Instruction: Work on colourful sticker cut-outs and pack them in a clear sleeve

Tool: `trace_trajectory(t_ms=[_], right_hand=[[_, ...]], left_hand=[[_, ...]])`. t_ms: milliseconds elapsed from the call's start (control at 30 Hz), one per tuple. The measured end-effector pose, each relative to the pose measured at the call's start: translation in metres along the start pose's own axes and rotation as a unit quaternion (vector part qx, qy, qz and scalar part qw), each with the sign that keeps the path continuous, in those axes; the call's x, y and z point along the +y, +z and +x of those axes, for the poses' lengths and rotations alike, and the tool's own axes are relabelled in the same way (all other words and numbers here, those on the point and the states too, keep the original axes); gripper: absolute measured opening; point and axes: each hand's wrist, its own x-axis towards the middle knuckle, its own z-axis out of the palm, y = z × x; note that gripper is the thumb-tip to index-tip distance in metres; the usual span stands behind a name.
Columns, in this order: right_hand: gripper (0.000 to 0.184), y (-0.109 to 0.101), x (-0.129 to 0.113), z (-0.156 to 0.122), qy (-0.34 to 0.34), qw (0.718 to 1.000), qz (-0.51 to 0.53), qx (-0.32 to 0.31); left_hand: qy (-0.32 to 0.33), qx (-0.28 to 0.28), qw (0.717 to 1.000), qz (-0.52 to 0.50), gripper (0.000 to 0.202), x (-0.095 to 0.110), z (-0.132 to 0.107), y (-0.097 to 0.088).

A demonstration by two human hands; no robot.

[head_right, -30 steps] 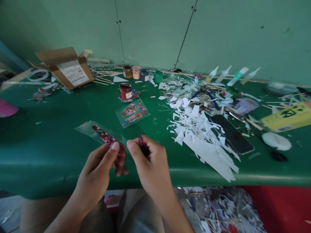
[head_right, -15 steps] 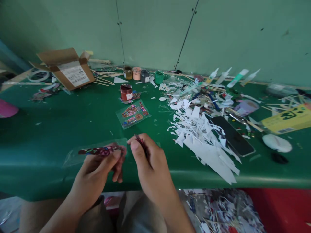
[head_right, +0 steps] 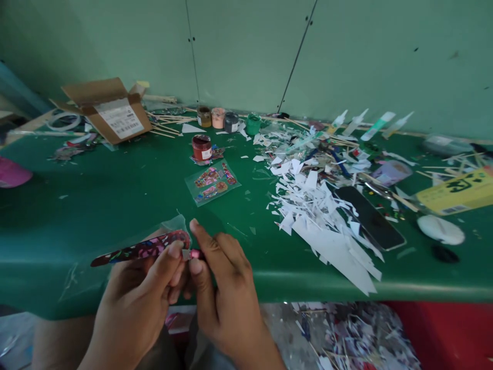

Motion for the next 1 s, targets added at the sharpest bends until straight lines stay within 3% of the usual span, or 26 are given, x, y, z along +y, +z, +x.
trace_trajectory(t_ms=[167,300,433,533,767,1000], right_hand=[[0.045,0.001,-0.001,-0.002,-0.003,1.0,0.004,0.0],[0.043,0.004,-0.001,-0.003,-0.009,1.0,0.004,0.015],[0.041,0.006,-0.003,-0.003,-0.007,0.999,0.004,0.038],[0.04,0.007,-0.004,-0.005,-0.002,0.999,0.005,0.049],[0.039,0.006,-0.005,-0.007,0.006,0.999,0.013,0.044],[0.037,0.009,-0.009,-0.008,0.024,0.998,0.018,0.062]], left_hand=[[-0.024,-0.009,0.999,-0.033,0.03,0.0,-0.001,0.0],[-0.035,0.0,0.999,-0.019,0.032,-0.002,-0.003,-0.001],[-0.049,-0.026,0.998,0.003,0.037,0.002,-0.005,0.002],[-0.055,-0.008,0.998,-0.002,0.036,0.006,-0.005,0.006],[-0.069,-0.013,0.997,-0.029,0.017,0.007,-0.004,0.01],[-0.079,-0.016,0.997,-0.004,0.028,0.012,-0.004,0.007]])
